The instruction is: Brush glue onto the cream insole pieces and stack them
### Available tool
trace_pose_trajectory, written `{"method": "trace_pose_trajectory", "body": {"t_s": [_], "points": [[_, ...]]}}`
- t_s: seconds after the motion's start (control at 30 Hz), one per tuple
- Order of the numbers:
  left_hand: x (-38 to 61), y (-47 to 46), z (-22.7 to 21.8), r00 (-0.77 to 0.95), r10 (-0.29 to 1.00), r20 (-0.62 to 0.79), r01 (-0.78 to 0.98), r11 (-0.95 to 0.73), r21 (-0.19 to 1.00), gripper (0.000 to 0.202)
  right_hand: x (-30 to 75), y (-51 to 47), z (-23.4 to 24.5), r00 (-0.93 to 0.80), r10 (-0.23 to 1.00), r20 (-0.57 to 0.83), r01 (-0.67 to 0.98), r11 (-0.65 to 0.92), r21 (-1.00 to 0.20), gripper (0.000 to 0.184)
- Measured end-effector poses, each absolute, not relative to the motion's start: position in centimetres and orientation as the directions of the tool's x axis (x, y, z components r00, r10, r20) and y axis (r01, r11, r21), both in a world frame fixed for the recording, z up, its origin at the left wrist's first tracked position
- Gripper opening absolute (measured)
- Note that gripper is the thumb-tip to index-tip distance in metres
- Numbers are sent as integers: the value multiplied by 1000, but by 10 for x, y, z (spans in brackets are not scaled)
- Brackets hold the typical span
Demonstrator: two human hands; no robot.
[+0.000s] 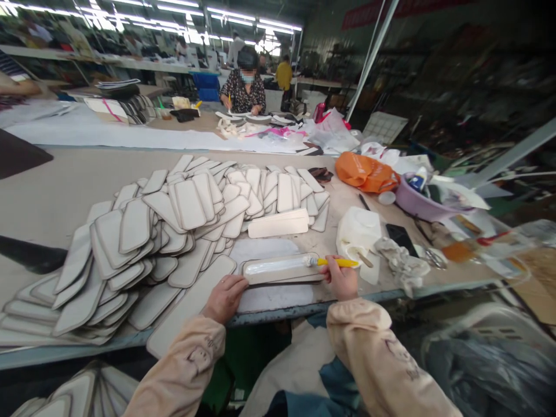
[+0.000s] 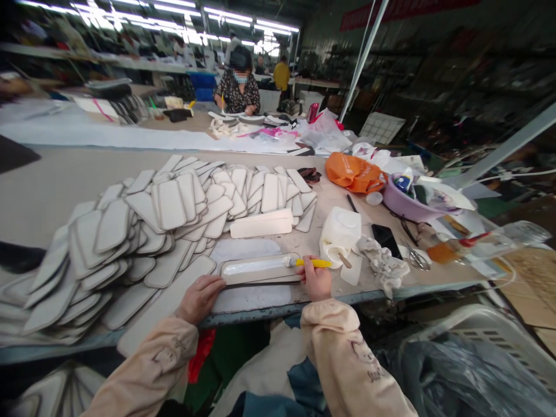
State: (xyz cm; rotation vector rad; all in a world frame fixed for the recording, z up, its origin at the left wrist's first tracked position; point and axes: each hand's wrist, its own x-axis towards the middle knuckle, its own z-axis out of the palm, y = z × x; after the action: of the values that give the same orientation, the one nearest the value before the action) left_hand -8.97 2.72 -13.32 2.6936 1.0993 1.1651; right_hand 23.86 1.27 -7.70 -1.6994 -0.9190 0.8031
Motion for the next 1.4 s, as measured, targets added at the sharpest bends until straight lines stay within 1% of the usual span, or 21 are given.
{"method": "trace_pose_trajectory", "body": {"t_s": [0.17,0.23,0.3,0.37,0.43,0.5,0.57,0.7,0.83,0.93,1.1,1.3,1.4], "points": [[-90,27,-134,473,609,636,596,-753,278,22,253,6,-72,552,834,-23,285,-215,-934,43],[-90,27,-133,465,617,635,604,-746,282,21,243,3,-68,553,833,-3,278,-188,-942,42],[-89,26,-132,453,623,638,613,-737,285,19,224,1,-65,513,858,-18,179,-127,-976,41],[-88,25,-131,440,632,638,619,-728,294,17,198,1,-64,425,903,-67,16,-81,-997,40],[-87,24,-130,432,641,634,624,-720,303,16,170,1,-64,317,940,-124,-115,-92,-989,39],[-87,24,-129,428,649,630,629,-714,308,16,144,3,-67,223,960,-168,-176,-130,-976,39],[-86,24,-128,427,652,627,632,-711,309,16,125,6,-71,150,971,-189,-185,-160,-970,39],[-85,24,-126,430,648,629,628,-715,307,15,110,10,-81,89,974,-207,-130,-195,-972,40],[-86,24,-125,446,632,634,622,-728,289,15,121,9,-84,121,970,-210,-74,-203,-976,39],[-86,25,-126,446,630,636,614,-732,296,16,142,6,-82,192,962,-194,-18,-194,-981,38],[-87,26,-130,441,619,650,603,-741,296,18,190,1,-78,349,930,-118,196,-195,-961,41],[-88,28,-132,444,595,670,605,-750,266,17,243,-1,-77,513,856,-60,275,-231,-933,39],[-88,28,-131,442,596,671,607,-749,266,16,249,-4,-73,559,829,-20,304,-227,-925,41]]}}
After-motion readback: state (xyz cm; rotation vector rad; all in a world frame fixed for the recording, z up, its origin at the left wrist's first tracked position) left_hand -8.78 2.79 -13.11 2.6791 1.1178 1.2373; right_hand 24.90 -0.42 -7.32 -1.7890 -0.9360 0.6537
